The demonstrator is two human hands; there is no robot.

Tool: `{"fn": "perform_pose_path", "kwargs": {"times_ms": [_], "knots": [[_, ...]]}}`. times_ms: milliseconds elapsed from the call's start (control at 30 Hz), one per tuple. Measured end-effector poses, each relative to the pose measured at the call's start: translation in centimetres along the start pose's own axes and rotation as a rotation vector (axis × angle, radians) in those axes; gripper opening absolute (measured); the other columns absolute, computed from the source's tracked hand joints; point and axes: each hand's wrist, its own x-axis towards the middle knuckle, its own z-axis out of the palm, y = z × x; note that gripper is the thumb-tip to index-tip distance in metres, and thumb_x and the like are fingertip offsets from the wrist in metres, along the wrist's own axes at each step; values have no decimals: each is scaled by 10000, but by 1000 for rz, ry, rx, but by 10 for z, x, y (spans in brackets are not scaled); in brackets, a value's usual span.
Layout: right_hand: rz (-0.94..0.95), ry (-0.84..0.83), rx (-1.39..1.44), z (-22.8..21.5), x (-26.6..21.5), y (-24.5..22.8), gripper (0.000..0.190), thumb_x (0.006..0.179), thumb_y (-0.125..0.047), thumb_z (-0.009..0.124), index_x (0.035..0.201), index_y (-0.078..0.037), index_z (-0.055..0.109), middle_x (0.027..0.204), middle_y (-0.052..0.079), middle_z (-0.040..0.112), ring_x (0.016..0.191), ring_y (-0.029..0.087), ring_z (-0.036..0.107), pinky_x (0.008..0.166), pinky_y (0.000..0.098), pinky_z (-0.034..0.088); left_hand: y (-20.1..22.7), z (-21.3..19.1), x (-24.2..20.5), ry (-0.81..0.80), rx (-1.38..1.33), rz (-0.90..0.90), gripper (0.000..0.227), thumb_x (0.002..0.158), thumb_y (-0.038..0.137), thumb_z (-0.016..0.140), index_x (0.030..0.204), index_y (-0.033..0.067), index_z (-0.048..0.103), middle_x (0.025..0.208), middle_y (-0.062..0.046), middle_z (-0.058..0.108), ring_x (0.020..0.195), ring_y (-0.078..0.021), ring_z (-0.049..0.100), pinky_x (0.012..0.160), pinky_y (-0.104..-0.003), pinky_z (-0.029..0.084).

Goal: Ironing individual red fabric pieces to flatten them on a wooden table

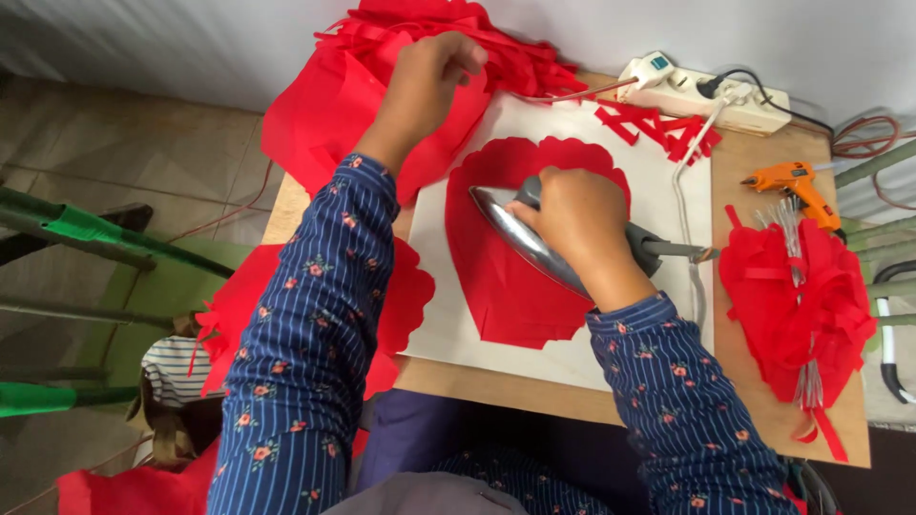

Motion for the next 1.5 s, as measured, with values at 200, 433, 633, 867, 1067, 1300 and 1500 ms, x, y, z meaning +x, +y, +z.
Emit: {"fn": "perform_pose_path", "kwargs": {"times_ms": [200, 433, 633, 867, 1067, 1300, 1500], "knots": [[-33, -159, 64, -18, -10, 0, 612, 882, -711, 670, 918, -101, 673, 802, 117, 706, 762, 367, 668, 574, 482, 479, -20, 13, -40, -347, 571, 144, 631, 761, -185, 465, 1121, 214, 795, 910, -185, 738, 767, -412, 668, 632, -511, 511], [46, -93, 33, -9, -20, -6, 622, 833, -740, 711, 906, -123, 688, 755, 88, 703, 694, 358, 679, 475, 466, 476, -50, 56, -54, -564, 544, 163, 392, 875, 142, 690, 1192, 354, 784, 1350, 85, 688, 1263, -336, 514, 869, -499, 345], [-11, -143, 8, -25, -31, -12, 601, 834, -732, 685, 898, -134, 693, 731, 107, 701, 682, 386, 677, 495, 489, 477, -59, 58, -44, -604, 637, 162, 342, 845, 312, 770, 1174, 403, 782, 1349, 95, 683, 1278, -313, 491, 897, -525, 318], [110, -71, 36, -23, -53, -27, 570, 860, -691, 681, 900, -123, 695, 742, 118, 709, 690, 404, 684, 510, 515, 495, -35, 49, -38, -683, 686, 102, 349, 818, 312, 808, 1153, 408, 781, 1553, 14, 509, 1426, -392, 357, 1021, -646, 288], [188, -122, 56, -19, -55, -33, 582, 905, -686, 637, 911, -106, 680, 751, 114, 714, 691, 414, 691, 477, 521, 493, -27, 48, -34, -723, 703, 82, 516, 919, 14, 567, 1198, 401, 763, 1596, -63, 442, 1441, -430, 335, 1057, -674, 304], [175, -167, 102, -30, -70, -38, 570, 923, -660, 623, 939, -92, 674, 787, 124, 723, 731, 423, 697, 503, 535, 506, 79, -1, -31, -198, 1021, 201, 318, 906, 108, 641, 1125, 292, 781, 1321, -126, 657, 1116, -374, 598, 787, -486, 496], [177, -265, 95, -42, -70, -47, 593, 949, -663, 556, 1109, -103, 668, 974, 149, 741, 904, 436, 705, 645, 553, 549, 263, -98, -116, -11, 562, 180, 215, 1089, 107, 573, 1245, 26, 697, 1303, -209, 642, 1184, -456, 579, 872, -531, 451]]}}
